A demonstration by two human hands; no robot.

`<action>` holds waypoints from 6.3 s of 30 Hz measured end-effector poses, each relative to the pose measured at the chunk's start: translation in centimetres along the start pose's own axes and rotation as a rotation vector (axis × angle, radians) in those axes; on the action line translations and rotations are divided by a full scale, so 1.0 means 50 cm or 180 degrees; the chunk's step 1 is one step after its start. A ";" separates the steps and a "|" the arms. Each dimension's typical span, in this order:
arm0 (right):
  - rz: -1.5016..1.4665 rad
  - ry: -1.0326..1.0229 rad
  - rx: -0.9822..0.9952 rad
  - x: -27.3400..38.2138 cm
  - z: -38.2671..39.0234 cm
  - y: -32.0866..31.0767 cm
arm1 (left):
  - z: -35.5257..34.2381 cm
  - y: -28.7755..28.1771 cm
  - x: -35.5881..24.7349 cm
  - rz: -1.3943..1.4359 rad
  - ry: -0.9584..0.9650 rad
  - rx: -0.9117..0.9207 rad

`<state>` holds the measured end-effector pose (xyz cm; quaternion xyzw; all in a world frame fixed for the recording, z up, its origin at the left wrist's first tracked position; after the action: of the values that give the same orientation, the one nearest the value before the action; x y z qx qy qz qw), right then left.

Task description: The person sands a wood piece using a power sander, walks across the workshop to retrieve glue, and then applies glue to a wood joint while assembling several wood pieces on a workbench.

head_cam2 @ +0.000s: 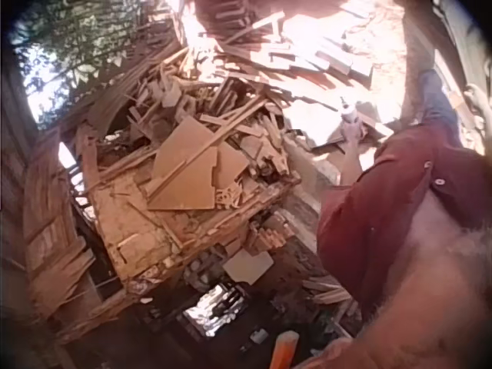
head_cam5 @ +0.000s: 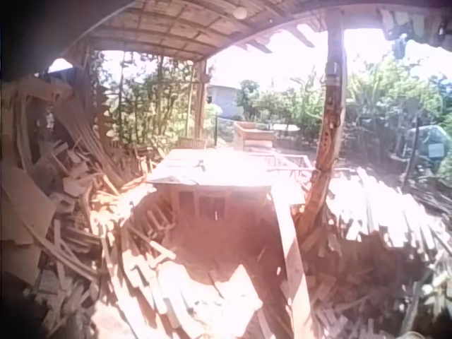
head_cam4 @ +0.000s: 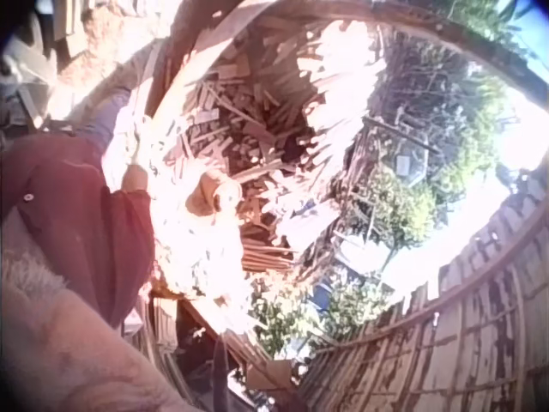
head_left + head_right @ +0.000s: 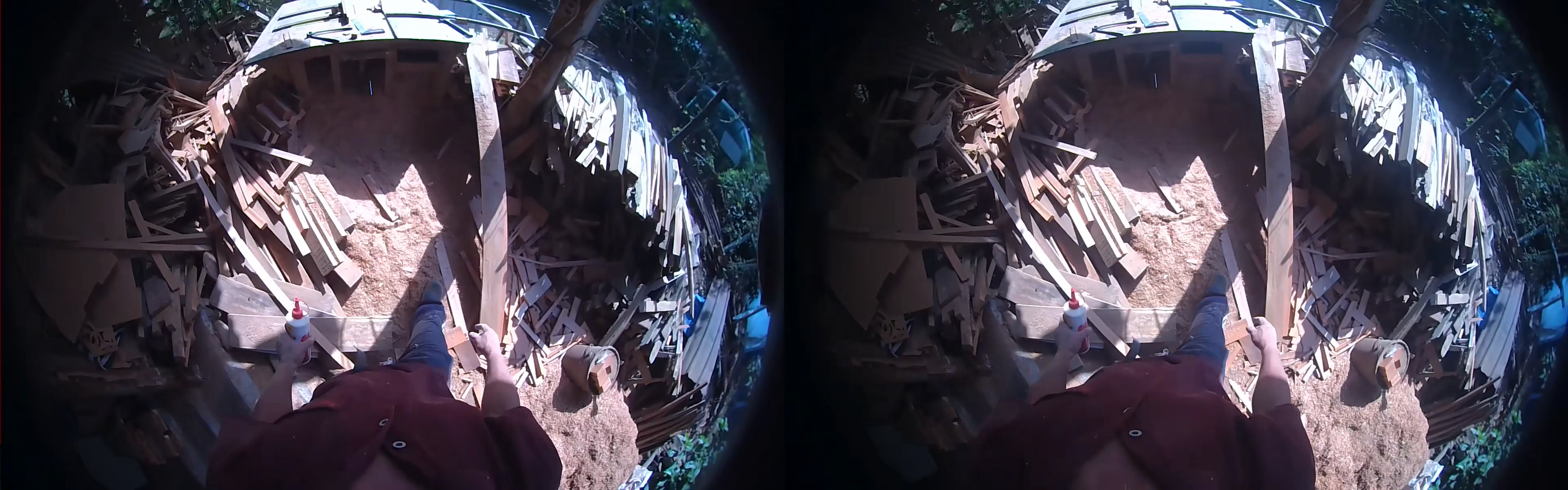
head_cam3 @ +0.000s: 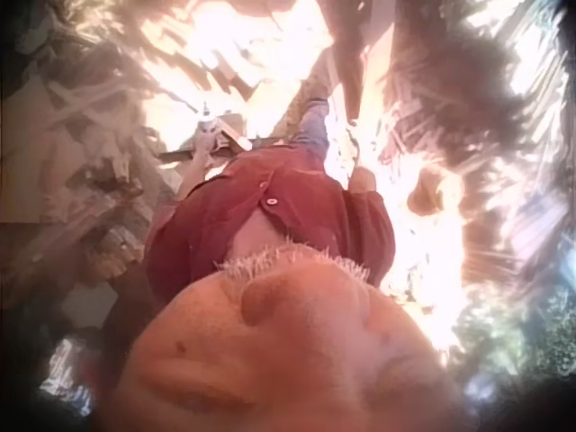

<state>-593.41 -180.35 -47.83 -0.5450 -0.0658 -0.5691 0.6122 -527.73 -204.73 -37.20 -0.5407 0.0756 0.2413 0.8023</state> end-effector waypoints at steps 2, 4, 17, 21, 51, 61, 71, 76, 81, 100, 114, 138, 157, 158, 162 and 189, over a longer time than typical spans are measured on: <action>-0.0225 0.0212 -0.0116 0.017 -0.173 -0.074 | -0.009 0.041 -0.094 0.0282 -0.0262 -0.0238; -0.0787 0.1042 0.0196 0.096 -0.248 -0.022 | 0.032 -0.003 -0.086 0.0066 -0.0631 -0.0722; 0.1407 -0.0304 0.2198 0.430 -0.670 -0.010 | -0.251 0.100 -0.515 0.0191 -0.0818 0.0318; 0.1461 -0.1016 0.2378 0.673 -0.946 0.030 | -0.387 0.108 -0.641 0.0418 -0.0744 -0.0031; 0.3245 -0.3044 0.1489 2.216 -2.163 0.327 | -0.460 -0.179 -1.332 0.1640 -0.4330 -0.2295; 0.3168 -0.4252 0.1763 2.279 -2.149 0.410 | -0.439 0.002 -1.634 0.1904 -0.5062 -0.1948; 0.3035 -0.5345 0.2982 2.187 -1.772 0.541 | -0.328 0.215 -1.739 0.2056 -0.5589 -0.2900; 0.3420 -0.5384 0.4023 2.007 -1.518 0.568 | -0.195 0.431 -1.871 0.1925 -0.6268 -0.3215; 0.4052 -0.4840 0.4733 1.788 -1.296 0.551 | -0.128 0.434 -1.881 0.3594 -0.6960 -0.2832; 0.4640 -0.2778 0.4671 1.312 -0.652 0.594 | 0.568 0.632 -1.295 0.3450 -0.7031 -0.3202; 0.5300 -0.3707 0.5558 0.677 0.312 1.187 | 1.118 0.695 -0.453 0.3227 -0.6978 -0.1976; 0.5210 -0.1995 0.5078 0.939 1.837 1.887 | 1.718 -0.438 1.662 0.2777 -0.4861 -0.3358; 0.5917 -0.0643 0.4962 1.332 2.671 2.183 | 2.041 -0.673 1.895 0.3008 -0.7707 -0.2631; 0.6013 -0.0937 0.5490 1.310 2.766 2.231 | 2.068 -0.681 1.959 0.2885 -0.7807 -0.2474; 0.5697 -0.0987 0.5697 1.261 3.061 2.427 | 2.051 -0.783 2.185 0.2944 -0.7390 -0.2758; 0.2700 -0.2055 0.7076 1.801 4.780 3.044 | 2.238 -2.107 3.942 0.2821 -0.3759 -0.4214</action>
<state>-316.51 -96.07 20.08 0.1780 -0.4803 0.2005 0.8351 -322.06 -74.84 20.23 -0.5957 -0.2911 0.7438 0.0846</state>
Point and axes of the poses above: each hand's wrist, its own z-axis away from the middle knuckle, its own y-axis out of the palm, x = y × z, the point moved 9 cm from there along -z, towards the middle knuckle, and after that the axes turned 9 degrees about -z, right-handed, at the moved point
